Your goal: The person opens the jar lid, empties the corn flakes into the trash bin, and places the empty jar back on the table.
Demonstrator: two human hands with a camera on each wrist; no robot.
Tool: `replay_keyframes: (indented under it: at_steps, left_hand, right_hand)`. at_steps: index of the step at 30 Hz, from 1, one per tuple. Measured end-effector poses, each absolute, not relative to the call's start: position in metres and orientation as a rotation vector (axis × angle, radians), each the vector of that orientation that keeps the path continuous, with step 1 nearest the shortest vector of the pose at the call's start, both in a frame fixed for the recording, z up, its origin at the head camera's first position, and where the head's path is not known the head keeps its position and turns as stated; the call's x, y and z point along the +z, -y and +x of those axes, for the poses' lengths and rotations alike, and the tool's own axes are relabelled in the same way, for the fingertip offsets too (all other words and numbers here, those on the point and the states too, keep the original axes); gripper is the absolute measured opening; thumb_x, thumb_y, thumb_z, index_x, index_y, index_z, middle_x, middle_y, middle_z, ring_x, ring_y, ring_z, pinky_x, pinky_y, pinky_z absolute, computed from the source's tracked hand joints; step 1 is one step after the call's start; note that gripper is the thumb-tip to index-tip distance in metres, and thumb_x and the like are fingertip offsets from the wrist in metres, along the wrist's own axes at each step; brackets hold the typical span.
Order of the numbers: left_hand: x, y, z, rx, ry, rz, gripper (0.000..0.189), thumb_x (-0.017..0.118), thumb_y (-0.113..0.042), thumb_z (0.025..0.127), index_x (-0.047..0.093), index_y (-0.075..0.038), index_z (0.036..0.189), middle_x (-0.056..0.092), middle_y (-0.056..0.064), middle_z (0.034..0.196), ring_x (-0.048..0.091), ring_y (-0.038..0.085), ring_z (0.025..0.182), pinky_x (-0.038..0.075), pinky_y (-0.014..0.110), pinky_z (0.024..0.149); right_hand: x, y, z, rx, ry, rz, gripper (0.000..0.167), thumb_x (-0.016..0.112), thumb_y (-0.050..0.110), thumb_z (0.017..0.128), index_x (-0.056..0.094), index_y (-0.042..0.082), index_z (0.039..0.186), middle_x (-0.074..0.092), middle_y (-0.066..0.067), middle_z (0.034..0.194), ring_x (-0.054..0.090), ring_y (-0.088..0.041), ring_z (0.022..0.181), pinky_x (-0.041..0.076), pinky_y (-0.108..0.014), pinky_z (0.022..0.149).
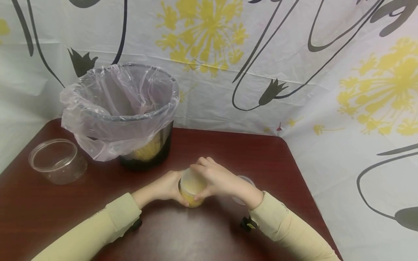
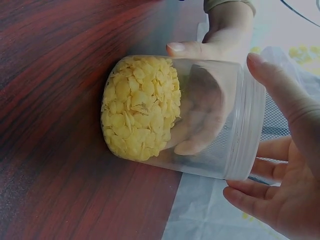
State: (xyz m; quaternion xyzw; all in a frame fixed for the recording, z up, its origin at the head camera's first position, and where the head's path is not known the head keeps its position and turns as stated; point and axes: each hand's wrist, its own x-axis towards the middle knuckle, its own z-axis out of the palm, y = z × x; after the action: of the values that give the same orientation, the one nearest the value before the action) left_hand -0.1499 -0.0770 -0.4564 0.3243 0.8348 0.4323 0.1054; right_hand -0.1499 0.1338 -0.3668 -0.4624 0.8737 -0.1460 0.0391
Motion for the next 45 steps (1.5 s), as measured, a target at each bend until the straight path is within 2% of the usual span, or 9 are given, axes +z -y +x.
replay_keyframes:
  at_steps: [16,31,45]
  left_hand:
    - [-0.456,0.077,-0.153,1.273,-2.445,0.98,0.076,0.093,-0.031,0.052,0.059,-0.009,0.116,0.064,-0.006,0.1,0.059,0.012,0.093,0.048,0.033,0.084]
    - [-0.452,0.078,-0.155,1.261,-2.44,0.963,0.072,0.093,-0.026,0.05,0.061,-0.009,0.113,0.064,-0.006,0.098,0.059,0.013,0.092,0.048,0.034,0.085]
    - [-0.452,0.078,-0.155,1.195,-2.503,0.985,0.077,0.094,-0.031,0.048,0.061,-0.009,0.114,0.066,-0.006,0.098,0.06,0.012,0.091,0.049,0.032,0.084]
  right_hand:
    - [-0.368,-0.133,-0.154,-0.418,-2.645,-1.458,0.086,0.087,0.044,0.06,0.053,0.0,0.127,0.046,0.0,0.109,0.042,-0.017,0.096,0.043,-0.027,0.083]
    - [-0.363,-0.134,-0.158,-0.36,-2.565,-1.518,0.085,0.086,0.04,0.063,0.051,0.005,0.132,0.047,0.0,0.117,0.04,-0.018,0.101,0.04,-0.028,0.087]
    - [-0.351,-0.132,-0.164,-0.326,-2.381,-1.599,0.086,0.088,0.021,0.062,0.048,0.006,0.136,0.047,-0.003,0.128,0.041,-0.02,0.113,0.037,-0.028,0.097]
